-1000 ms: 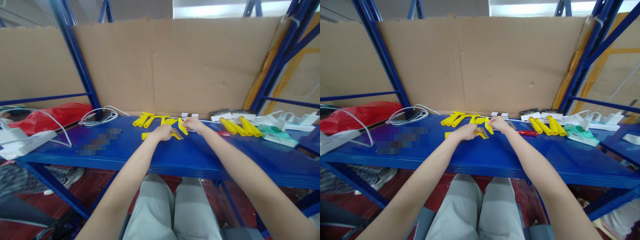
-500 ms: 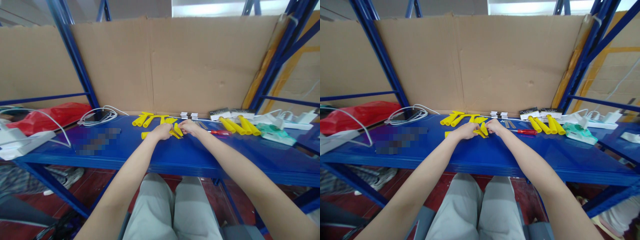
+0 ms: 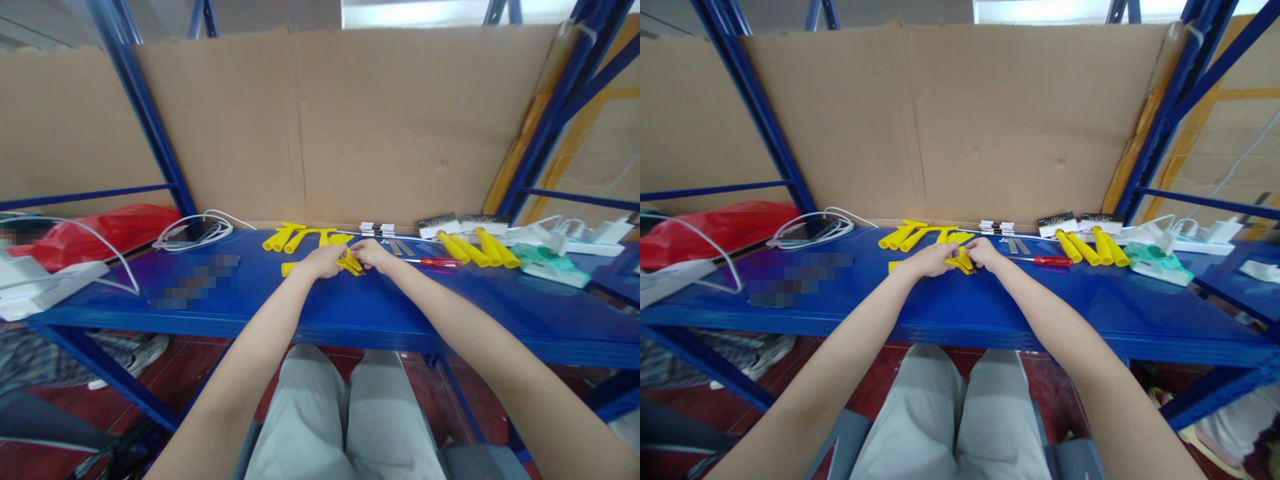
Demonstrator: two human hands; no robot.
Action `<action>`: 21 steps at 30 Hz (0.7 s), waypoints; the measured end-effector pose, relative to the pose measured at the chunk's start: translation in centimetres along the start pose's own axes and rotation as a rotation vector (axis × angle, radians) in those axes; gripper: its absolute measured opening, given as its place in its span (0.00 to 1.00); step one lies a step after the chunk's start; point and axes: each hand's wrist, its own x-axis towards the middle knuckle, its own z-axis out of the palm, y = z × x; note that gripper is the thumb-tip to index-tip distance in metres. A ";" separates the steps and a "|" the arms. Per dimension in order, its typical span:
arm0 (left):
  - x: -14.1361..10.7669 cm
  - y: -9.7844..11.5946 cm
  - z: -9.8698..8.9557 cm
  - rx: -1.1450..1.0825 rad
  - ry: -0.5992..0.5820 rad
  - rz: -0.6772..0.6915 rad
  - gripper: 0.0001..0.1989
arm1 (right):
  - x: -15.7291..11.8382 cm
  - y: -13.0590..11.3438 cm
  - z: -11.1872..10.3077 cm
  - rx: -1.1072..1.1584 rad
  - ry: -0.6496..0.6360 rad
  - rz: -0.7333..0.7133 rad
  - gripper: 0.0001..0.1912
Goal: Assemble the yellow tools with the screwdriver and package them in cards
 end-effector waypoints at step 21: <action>0.5 -0.2 0.6 -0.031 0.005 0.063 0.16 | 0.2 0.1 -0.6 -0.604 0.123 -0.344 0.12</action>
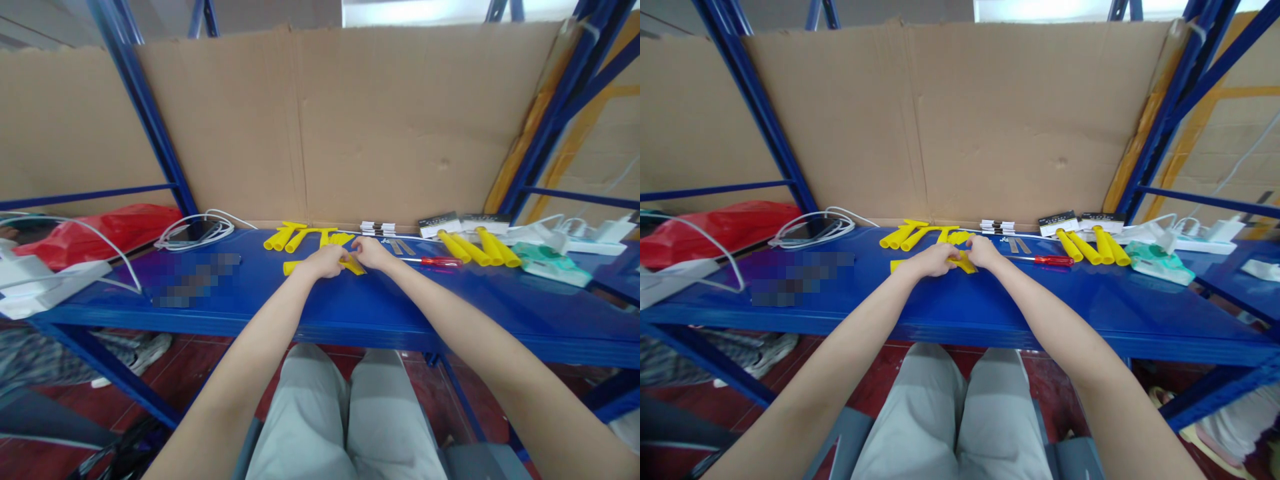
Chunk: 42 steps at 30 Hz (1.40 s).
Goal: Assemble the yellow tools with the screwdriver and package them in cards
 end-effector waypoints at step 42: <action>0.0 0.4 0.2 -0.240 0.020 0.125 0.18 | 0.8 5.8 -1.1 -0.355 -0.171 0.079 0.25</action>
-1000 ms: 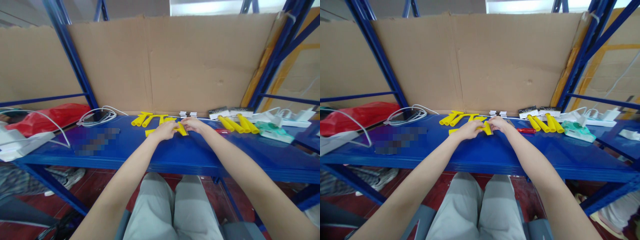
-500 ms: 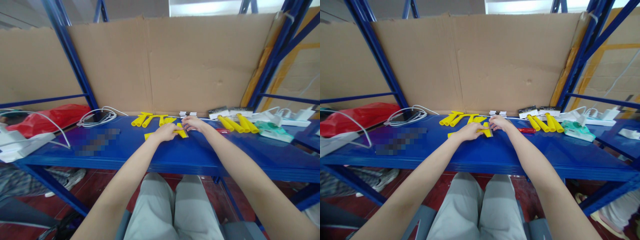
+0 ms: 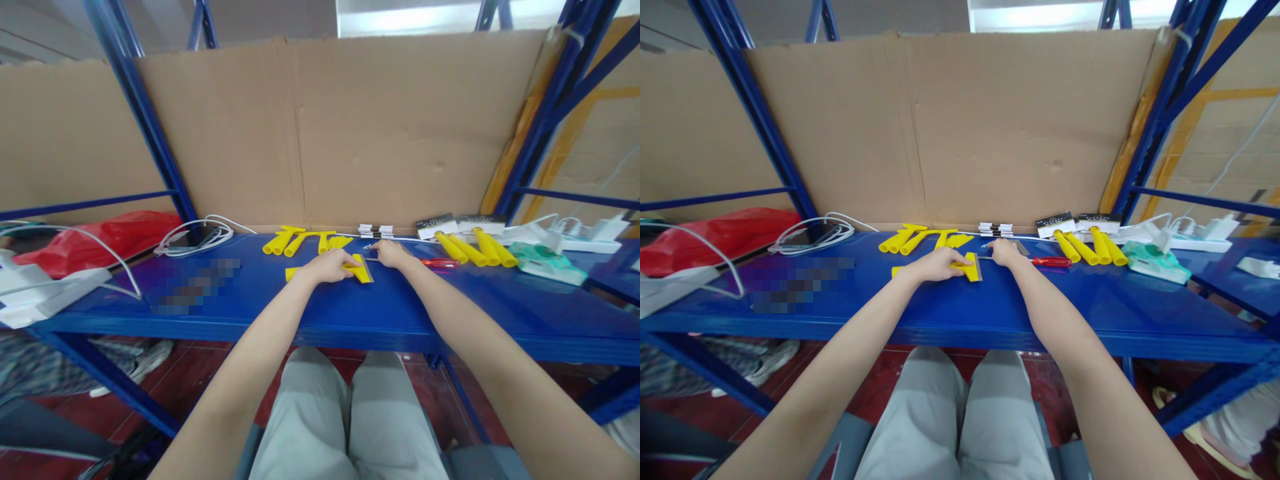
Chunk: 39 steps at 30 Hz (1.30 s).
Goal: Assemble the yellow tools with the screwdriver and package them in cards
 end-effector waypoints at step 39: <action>0.1 -0.2 0.0 -0.066 -0.022 0.030 0.17 | -1.5 0.1 -3.0 0.623 -0.094 -0.142 0.06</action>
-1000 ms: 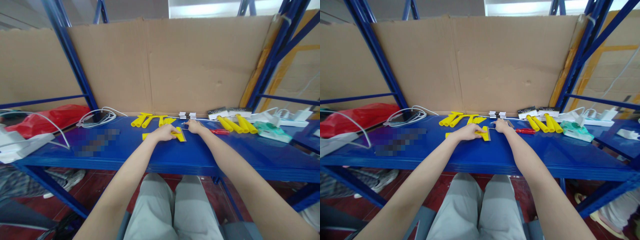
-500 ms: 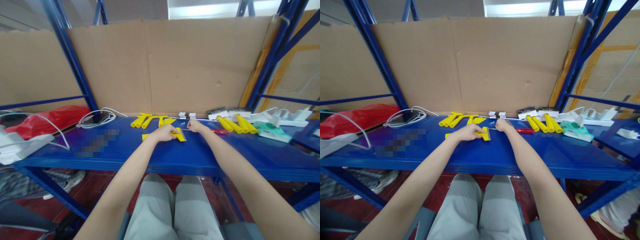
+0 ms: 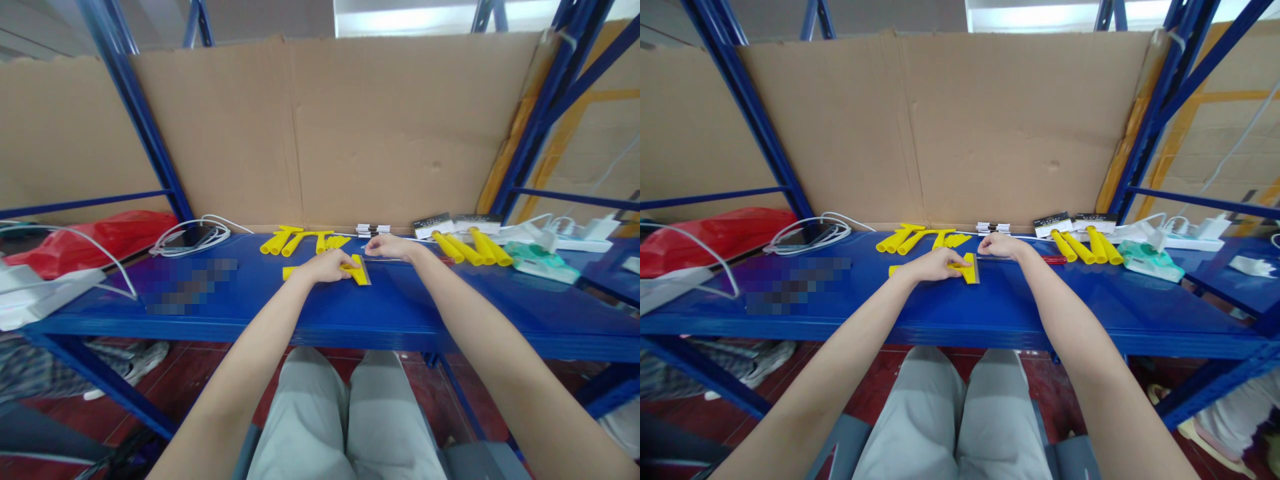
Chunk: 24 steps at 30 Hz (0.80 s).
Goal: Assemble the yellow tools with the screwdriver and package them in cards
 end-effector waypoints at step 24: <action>0.0 0.4 -0.1 -0.060 -0.008 0.042 0.17 | -0.3 -1.9 1.3 0.052 -0.039 -0.001 0.02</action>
